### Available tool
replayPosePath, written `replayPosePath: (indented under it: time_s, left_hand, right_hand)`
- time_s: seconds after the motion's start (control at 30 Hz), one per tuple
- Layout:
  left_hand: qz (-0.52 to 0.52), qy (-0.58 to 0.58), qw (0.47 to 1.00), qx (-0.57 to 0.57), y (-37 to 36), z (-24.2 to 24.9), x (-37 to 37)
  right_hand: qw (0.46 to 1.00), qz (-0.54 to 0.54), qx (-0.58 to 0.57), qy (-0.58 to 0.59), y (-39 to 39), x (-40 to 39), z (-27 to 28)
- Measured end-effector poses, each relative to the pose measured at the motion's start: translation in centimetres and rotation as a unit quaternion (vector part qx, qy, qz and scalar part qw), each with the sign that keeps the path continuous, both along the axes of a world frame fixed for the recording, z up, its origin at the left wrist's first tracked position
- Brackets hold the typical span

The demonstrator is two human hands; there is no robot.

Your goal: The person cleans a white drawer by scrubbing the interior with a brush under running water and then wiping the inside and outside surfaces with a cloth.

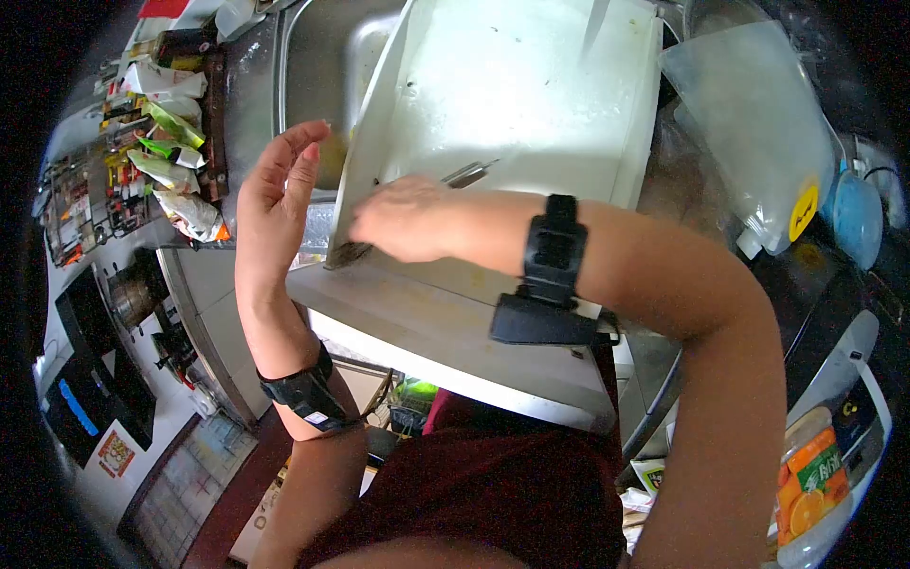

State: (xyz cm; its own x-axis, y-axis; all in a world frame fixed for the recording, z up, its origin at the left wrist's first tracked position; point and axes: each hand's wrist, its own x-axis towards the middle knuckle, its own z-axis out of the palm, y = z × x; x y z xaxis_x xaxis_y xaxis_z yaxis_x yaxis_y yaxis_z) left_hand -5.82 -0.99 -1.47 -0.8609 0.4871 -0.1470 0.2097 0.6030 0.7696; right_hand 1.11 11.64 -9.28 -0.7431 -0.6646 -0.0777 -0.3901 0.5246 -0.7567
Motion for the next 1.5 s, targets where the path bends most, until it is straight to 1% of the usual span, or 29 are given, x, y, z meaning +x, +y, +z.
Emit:
replayPosePath:
  time_s: [0.07, 0.17, 0.27, 0.3, 0.4, 0.5, 0.6, 0.7, 0.8, 0.83, 0.87, 0.93, 0.97, 1.07, 1.17, 1.27, 1.37, 1.47, 1.5]
  left_hand:
    - [-0.015, 0.013, 1.0, 0.003, 0.0, -0.1, -0.2]
    - [-0.002, -0.014, 1.0, -0.013, 0.1, 0.2, -0.1]
    - [0.001, -0.031, 0.999, -0.01, 0.5, 0.5, 0.1]
    - [0.0, -0.019, 1.0, -0.003, 0.4, 0.4, 0.2]
    - [-0.009, 0.008, 1.0, 0.012, 0.8, 0.1, 0.0]
    - [-0.004, -0.001, 1.0, 0.004, 0.8, 0.1, 0.1]
    - [0.003, -0.009, 1.0, 0.006, 0.7, 0.3, 0.0]
    - [-0.003, 0.007, 1.0, 0.016, 0.5, 0.3, 0.0]
    - [-0.012, 0.011, 1.0, 0.014, 0.9, 0.3, 0.0]
    - [-0.013, 0.01, 1.0, 0.008, 1.0, 0.3, 0.0]
    - [-0.013, 0.008, 1.0, 0.002, 0.9, 0.2, 0.1]
    - [-0.009, 0.003, 1.0, 0.007, 0.8, 0.3, 0.1]
    - [-0.006, 0.0, 1.0, 0.012, 0.7, 0.3, 0.1]
    - [-0.017, 0.008, 0.999, 0.026, 0.7, 0.3, 0.1]
    - [-0.019, 0.014, 1.0, 0.016, 0.9, 0.5, 0.1]
    - [-0.014, 0.006, 1.0, 0.016, 1.0, 0.3, 0.2]
    - [0.01, -0.023, 1.0, 0.015, 0.9, 0.5, 0.2]
    - [-0.013, 0.015, 0.999, 0.027, 0.8, 0.4, 0.2]
    - [-0.011, 0.02, 0.999, 0.024, 0.8, 0.4, 0.1]
  right_hand:
    - [0.999, 0.021, -0.045, 0.01, -0.4, 0.2, -0.2]
    - [0.993, 0.074, -0.086, 0.026, 1.9, 2.5, -1.2]
    - [0.979, 0.16, -0.049, -0.12, 5.2, 3.1, 0.3]
    - [0.981, 0.161, -0.043, -0.1, 5.0, 2.8, -0.2]
    - [0.995, 0.087, 0.056, -0.016, 1.0, 1.0, -1.0]
    - [0.998, 0.017, -0.021, -0.05, -1.0, 1.0, -0.5]
    - [0.989, 0.13, 0.013, -0.065, 3.1, 3.4, 0.7]
    - [0.984, 0.123, -0.009, -0.128, 4.9, 5.1, 1.3]
    - [0.99, 0.07, 0.008, -0.122, 1.3, 3.7, 0.4]
    - [0.995, -0.001, -0.053, -0.087, -0.2, 3.6, -0.1]
    - [0.995, 0.013, -0.045, -0.092, -0.2, 4.0, -0.7]
    - [0.993, 0.042, -0.034, -0.105, 0.1, 3.7, 0.5]
    - [0.985, 0.118, 0.0, -0.125, 1.7, 3.9, 0.9]
    - [0.977, 0.129, -0.019, -0.171, 5.3, 6.8, 0.4]
    - [0.985, 0.109, 0.004, -0.132, 3.2, 5.8, -0.4]
    - [0.988, 0.003, -0.045, -0.147, -0.3, 3.4, 0.4]
    - [0.99, 0.081, -0.019, -0.113, 0.9, 4.2, 0.2]
    - [0.982, 0.128, -0.053, -0.126, 5.1, 6.9, 0.0]
    - [0.98, 0.09, -0.07, -0.163, 5.2, 7.2, 0.6]
